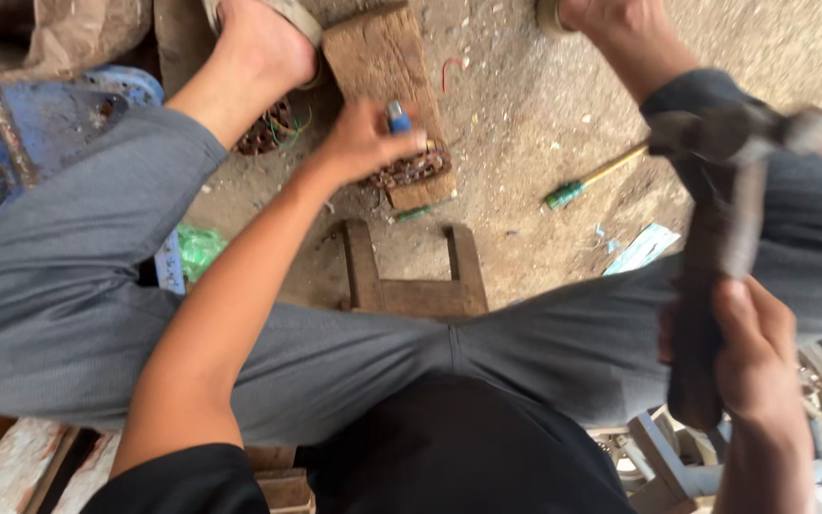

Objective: The person uses a hammer and a chisel to chip away at a circular electrical component placed on a wooden block. They repeatedly strike the chisel to remove material from the component.

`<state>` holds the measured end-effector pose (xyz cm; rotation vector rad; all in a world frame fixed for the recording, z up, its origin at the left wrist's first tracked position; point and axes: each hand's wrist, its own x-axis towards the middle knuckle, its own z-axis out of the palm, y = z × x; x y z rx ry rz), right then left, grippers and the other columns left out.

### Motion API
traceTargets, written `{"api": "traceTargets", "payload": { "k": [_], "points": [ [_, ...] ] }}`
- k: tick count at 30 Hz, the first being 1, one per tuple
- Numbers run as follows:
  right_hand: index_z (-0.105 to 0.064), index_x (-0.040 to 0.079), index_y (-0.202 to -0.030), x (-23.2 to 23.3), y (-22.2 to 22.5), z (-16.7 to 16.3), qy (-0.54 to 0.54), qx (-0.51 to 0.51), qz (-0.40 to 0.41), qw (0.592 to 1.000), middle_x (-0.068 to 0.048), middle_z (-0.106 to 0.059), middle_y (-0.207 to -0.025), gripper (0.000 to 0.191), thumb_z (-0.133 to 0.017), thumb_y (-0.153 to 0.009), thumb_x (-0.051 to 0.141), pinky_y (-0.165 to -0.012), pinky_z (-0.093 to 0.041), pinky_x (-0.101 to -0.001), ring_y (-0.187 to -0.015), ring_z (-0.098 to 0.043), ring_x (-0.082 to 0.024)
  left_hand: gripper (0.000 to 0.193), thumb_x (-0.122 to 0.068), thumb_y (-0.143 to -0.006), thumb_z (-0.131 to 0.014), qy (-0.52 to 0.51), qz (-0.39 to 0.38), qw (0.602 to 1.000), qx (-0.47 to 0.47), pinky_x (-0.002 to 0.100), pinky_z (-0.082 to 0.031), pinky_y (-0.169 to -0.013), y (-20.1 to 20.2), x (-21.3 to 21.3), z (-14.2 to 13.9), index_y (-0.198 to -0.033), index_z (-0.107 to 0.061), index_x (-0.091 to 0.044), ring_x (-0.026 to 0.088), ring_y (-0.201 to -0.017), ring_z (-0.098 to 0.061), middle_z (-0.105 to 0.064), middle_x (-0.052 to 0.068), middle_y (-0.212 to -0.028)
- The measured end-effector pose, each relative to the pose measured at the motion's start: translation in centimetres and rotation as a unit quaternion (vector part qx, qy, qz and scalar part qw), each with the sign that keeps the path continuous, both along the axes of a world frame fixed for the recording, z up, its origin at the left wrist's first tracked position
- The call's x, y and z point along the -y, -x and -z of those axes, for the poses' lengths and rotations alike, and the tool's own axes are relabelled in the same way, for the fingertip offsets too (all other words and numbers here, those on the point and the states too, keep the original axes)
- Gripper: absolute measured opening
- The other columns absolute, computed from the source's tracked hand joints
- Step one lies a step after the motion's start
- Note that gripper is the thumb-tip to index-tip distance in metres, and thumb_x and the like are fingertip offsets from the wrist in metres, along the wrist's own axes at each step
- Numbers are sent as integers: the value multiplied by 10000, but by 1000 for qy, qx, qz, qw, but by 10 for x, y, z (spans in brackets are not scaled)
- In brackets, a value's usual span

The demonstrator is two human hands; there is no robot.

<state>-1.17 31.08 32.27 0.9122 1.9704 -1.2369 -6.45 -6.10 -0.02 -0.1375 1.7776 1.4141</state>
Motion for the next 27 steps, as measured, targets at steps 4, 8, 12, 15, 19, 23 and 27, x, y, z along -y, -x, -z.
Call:
{"api": "traceTargets", "payload": {
  "k": [4, 8, 12, 15, 19, 23, 27],
  "points": [
    [-545, -81, -1196, -31, -50, -17, -18, -45, 53, 997, -173, -597, -798, 533, -412, -1148, 432, -578, -508, -375, -628, -589, -244, 645, -560, -960, -714, -21, -93, 964, -246, 384, -589, -785, 34, 3, -33, -1282, -679, -3, 212, -941, -724, -733, 111, -1082],
    [-523, -83, -1240, -48, -83, -8, -12, -62, 121, 991, -182, -578, -770, 539, -412, -1177, 441, -554, -505, -404, -623, -568, -259, 677, -678, -1036, -584, 346, 244, 858, -291, 469, -484, -564, 46, -24, -48, -906, -739, -32, 253, -605, -620, -684, 103, -668],
    [-510, -97, -1210, -62, -98, 4, 30, -70, 142, 987, -209, -563, -759, 584, -401, -1177, 476, -583, -487, -419, -613, -554, -289, 672, -564, -1125, -478, 362, 274, 835, -312, 458, -453, -543, 39, -46, -25, -750, -720, -62, 260, -585, -610, -686, 113, -683],
    [-486, -92, -1197, -76, -101, 8, 77, -63, 158, 982, -218, -544, -747, 605, -413, -1159, 507, -573, -477, -438, -587, -536, -303, 539, -497, -1056, -546, 402, 210, 773, -444, 467, -466, -515, 35, -37, 13, -721, -751, -127, 240, -532, -618, -689, 103, -648],
    [-467, -71, -1237, -97, -103, 9, 96, 2, 215, 972, -222, -510, -760, 659, -413, -1152, 580, -585, -452, -463, -635, -506, -326, 401, -415, -1046, -653, 377, 145, 805, -434, 468, -493, -643, 29, -14, 69, -792, -786, -134, 278, -664, -659, -709, 112, -744],
    [-468, -55, -1284, -117, -109, 5, 151, 24, 290, 945, -229, -506, -797, 687, -400, -1198, 623, -646, -462, -496, -649, -514, -327, 325, -396, -965, -745, 360, 90, 789, -490, 472, -494, -704, 16, -12, 94, -761, -788, -147, 275, -715, -669, -717, 54, -753],
    [-472, -68, -1291, -135, -117, 1, 174, 32, 313, 933, -221, -491, -793, 689, -406, -1185, 609, -665, -462, -504, -664, -519, -331, 315, -358, -995, -758, 303, 79, 765, -563, 452, -502, -686, 26, -13, 74, -761, -766, -147, 242, -765, -678, -706, 22, -768]
  ]
}}
